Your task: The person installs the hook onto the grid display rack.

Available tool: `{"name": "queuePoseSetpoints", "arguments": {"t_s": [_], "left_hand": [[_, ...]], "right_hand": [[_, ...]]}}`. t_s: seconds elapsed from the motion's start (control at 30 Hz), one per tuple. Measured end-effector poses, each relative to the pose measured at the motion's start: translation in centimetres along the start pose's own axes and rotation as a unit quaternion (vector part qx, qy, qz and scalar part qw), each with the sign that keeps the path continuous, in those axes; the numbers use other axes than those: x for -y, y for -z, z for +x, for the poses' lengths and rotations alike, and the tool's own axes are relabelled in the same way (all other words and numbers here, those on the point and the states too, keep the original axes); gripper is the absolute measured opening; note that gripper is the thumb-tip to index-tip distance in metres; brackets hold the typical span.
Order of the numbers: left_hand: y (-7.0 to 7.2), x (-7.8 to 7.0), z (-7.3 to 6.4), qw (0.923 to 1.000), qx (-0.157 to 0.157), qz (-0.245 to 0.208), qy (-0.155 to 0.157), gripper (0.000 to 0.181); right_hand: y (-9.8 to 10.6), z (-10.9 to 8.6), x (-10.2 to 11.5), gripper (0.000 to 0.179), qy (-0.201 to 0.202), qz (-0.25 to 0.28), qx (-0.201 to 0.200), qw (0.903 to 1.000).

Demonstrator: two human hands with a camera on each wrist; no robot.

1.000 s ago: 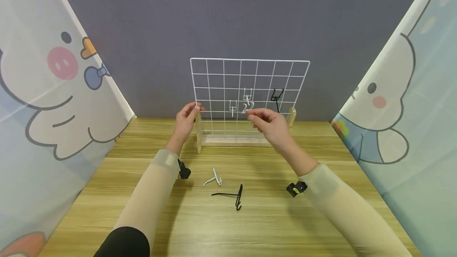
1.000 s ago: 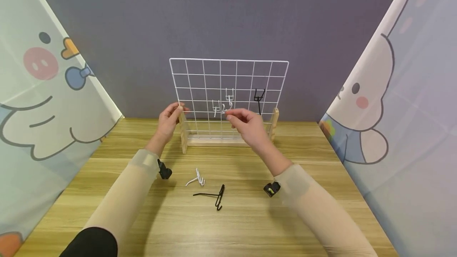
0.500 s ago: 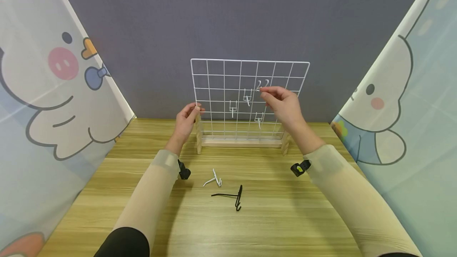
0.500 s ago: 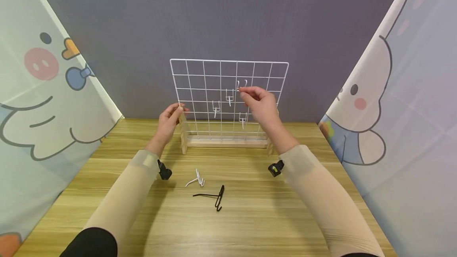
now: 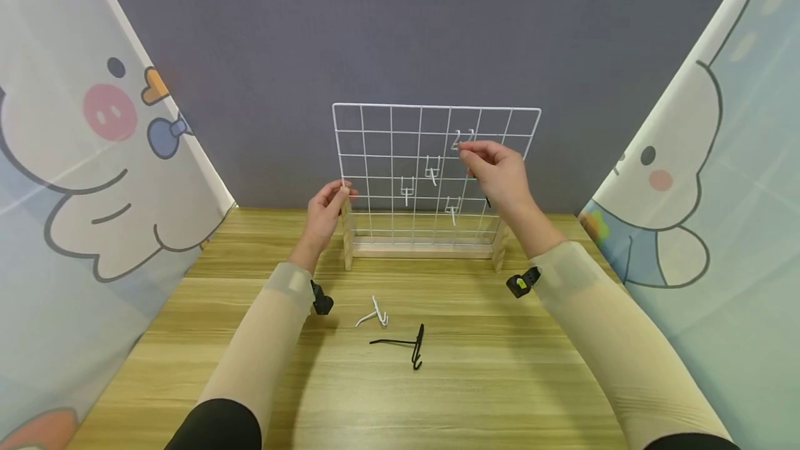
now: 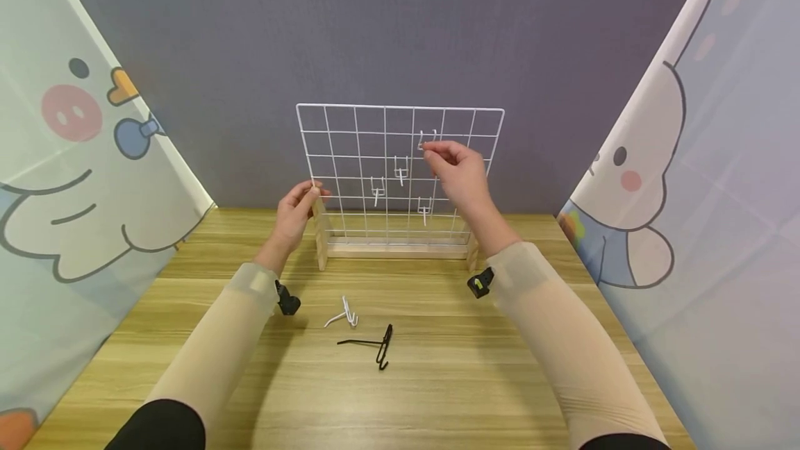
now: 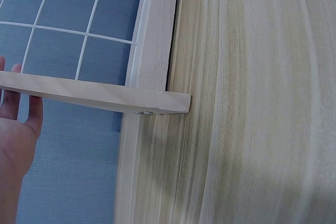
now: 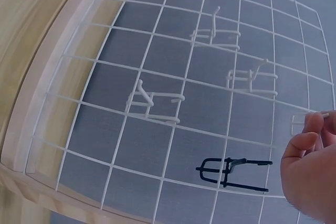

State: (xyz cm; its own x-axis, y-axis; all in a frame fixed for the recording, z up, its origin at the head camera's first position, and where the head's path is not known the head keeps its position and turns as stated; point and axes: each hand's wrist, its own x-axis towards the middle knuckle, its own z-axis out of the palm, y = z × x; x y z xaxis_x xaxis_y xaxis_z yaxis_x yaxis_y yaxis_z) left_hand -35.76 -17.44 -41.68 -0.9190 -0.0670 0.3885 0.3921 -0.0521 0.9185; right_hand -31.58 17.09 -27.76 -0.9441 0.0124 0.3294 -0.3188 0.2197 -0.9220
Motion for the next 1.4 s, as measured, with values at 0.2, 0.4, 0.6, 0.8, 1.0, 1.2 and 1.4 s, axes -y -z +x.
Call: {"name": "queuePoseSetpoints", "arguments": {"t_s": [0.2, 0.4, 0.6, 0.8, 1.0, 1.2, 1.4], "left_hand": [[0.1, 0.1, 0.0, 1.0, -0.001, 0.005, -0.001, 0.035], [0.2, 0.2, 0.0, 0.9999, -0.001, 0.012, 0.002, 0.041], [0.1, 0.2, 0.1, 0.9999, 0.002, 0.014, 0.006, 0.03], [0.1, 0.2, 0.0, 0.9999, 0.001, 0.012, 0.002, 0.033], [0.1, 0.1, -0.1, 1.0, 0.001, 0.006, 0.0, 0.02], [0.1, 0.1, 0.0, 1.0, 0.0, 0.0, 0.001, 0.031], [0.1, -0.1, 0.0, 1.0, 0.001, 0.002, 0.001, 0.035]], "right_hand": [[-0.1, 0.5, 0.4, 0.024, -0.001, -0.015, 0.001, 0.9999], [-0.3, 1.1, 0.3, 0.025, -0.01, -0.028, 0.001, 0.9996], [-0.2, 1.4, -0.3, 0.03, -0.016, -0.043, 0.01, 0.9989], [-0.2, 1.5, -0.6, 0.029, -0.014, -0.056, 0.02, 0.9981], [-0.2, 1.4, -0.6, 0.029, -0.017, -0.05, 0.021, 0.9984], [0.0, 1.2, -0.8, 0.03, -0.016, -0.039, 0.022, 0.9989], [0.7, 0.9, -0.8, 0.032, -0.01, -0.04, 0.018, 0.999]]}}
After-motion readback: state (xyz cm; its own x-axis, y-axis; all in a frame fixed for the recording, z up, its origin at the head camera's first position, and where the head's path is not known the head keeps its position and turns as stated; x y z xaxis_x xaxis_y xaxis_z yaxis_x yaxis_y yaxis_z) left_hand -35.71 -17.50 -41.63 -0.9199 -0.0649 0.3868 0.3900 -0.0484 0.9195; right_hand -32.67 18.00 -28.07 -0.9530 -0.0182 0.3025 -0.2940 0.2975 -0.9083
